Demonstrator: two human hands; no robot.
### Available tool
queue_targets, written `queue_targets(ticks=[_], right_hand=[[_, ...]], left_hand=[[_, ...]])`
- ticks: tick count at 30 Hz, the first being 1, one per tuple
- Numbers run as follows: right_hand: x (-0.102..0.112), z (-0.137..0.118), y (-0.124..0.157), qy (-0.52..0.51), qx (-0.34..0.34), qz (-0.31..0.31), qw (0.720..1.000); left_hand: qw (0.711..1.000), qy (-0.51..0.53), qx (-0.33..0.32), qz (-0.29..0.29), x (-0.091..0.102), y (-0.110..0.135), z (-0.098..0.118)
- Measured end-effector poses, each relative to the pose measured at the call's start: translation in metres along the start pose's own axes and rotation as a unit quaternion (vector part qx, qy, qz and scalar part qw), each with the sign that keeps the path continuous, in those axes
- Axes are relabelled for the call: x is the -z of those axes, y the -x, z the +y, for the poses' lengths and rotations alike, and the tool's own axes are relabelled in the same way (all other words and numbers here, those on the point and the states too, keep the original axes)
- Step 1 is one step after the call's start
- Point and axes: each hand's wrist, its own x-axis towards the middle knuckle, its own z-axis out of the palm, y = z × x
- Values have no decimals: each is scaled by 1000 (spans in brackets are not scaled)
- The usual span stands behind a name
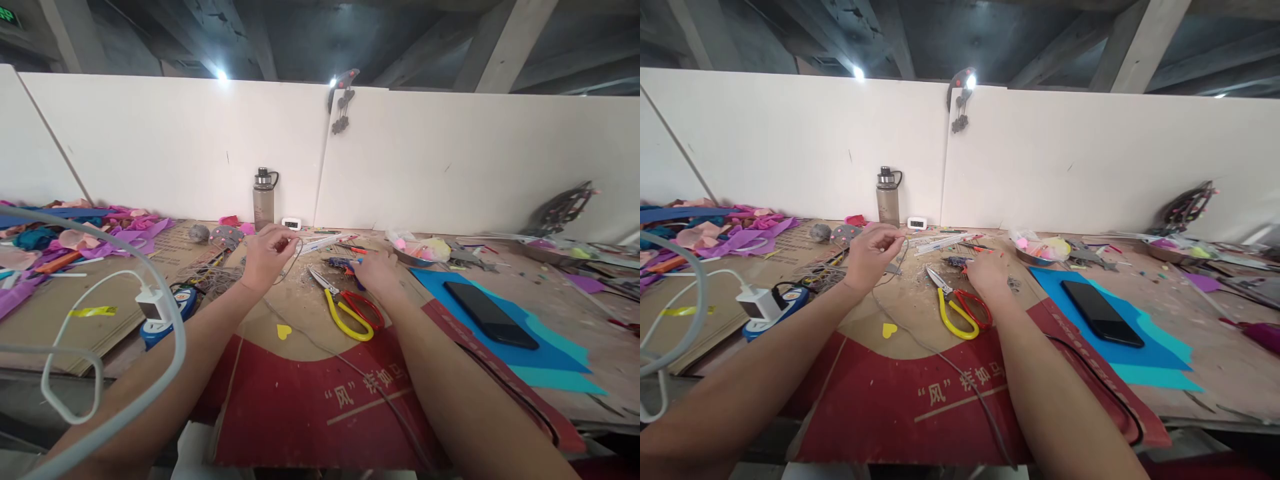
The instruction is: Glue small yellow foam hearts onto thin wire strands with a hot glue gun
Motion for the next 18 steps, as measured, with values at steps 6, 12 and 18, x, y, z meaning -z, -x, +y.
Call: queue_targets(ticks=[6, 12, 18], right_hand=[[12, -65, 35, -529, 49, 10, 847], [13, -99, 52, -740, 7, -97, 666], [9, -96, 47, -712, 35, -69, 697]], left_hand=[[999, -17, -17, -30, 1, 0, 5], [999, -17, 25, -29, 1, 2, 12], [996, 5, 78, -45, 0, 5, 16]])
